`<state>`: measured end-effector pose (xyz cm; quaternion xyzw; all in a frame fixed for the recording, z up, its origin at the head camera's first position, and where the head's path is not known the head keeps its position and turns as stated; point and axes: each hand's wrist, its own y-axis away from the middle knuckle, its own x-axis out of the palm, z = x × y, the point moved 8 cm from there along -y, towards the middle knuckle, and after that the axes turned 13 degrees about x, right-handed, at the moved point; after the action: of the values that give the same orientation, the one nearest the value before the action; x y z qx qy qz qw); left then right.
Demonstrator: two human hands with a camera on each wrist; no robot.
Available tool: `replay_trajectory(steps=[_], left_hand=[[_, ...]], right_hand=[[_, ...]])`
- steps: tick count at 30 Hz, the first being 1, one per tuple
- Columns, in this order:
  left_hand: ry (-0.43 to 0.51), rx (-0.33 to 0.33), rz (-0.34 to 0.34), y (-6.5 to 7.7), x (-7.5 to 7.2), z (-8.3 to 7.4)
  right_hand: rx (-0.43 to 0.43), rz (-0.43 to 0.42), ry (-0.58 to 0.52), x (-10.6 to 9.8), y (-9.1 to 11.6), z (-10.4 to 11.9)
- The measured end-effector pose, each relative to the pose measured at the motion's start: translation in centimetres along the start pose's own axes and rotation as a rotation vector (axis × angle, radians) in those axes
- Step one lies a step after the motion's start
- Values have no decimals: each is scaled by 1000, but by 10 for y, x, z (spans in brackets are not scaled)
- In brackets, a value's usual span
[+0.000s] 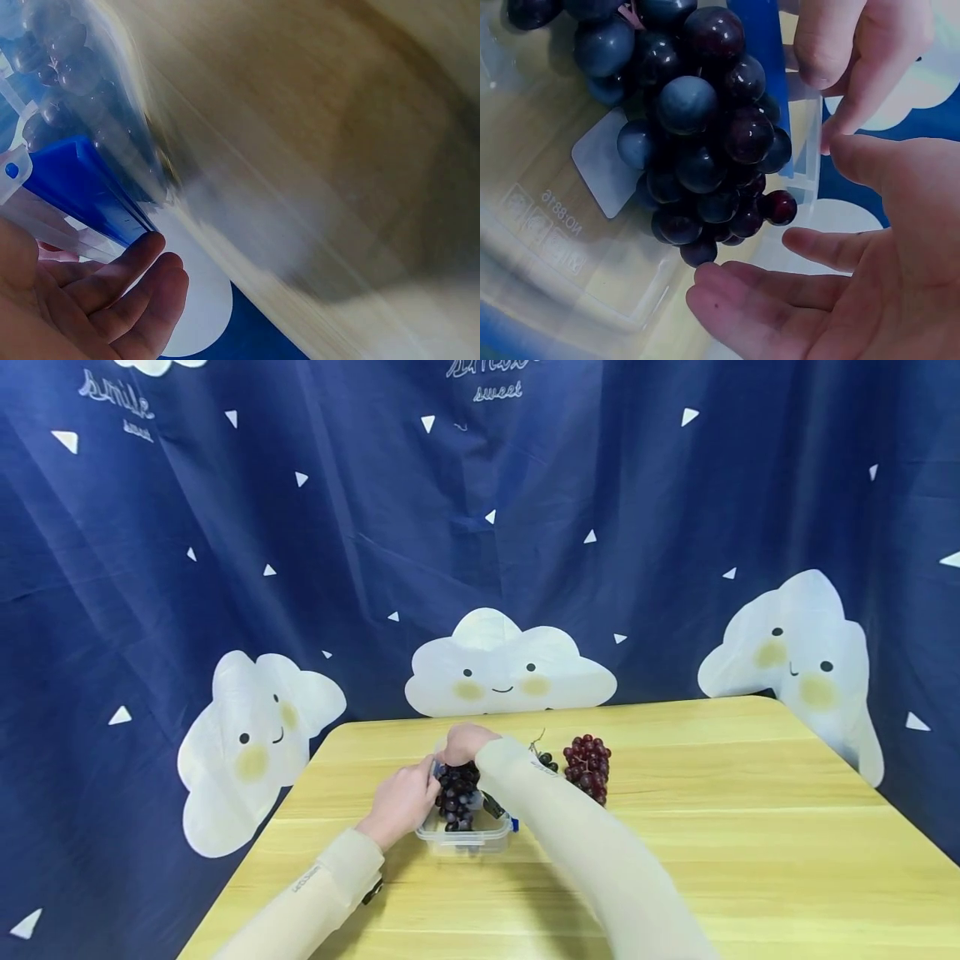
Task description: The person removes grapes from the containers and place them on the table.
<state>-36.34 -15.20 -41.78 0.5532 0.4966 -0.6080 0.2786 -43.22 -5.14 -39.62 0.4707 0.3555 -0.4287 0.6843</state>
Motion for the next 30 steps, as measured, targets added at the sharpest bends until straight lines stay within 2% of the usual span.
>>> replay_trajectory(steps=[10,17,30], left_hand=[[-11,-2,-4,1,-1,-1],[-19,2,-3,1,2,-1],[-16,13,-17,1,0,0]], right_hand=[[-33,-56,111,-1,8,9],[-18,-25,140,9,6,8],[-16,-21,201,12,3,10]])
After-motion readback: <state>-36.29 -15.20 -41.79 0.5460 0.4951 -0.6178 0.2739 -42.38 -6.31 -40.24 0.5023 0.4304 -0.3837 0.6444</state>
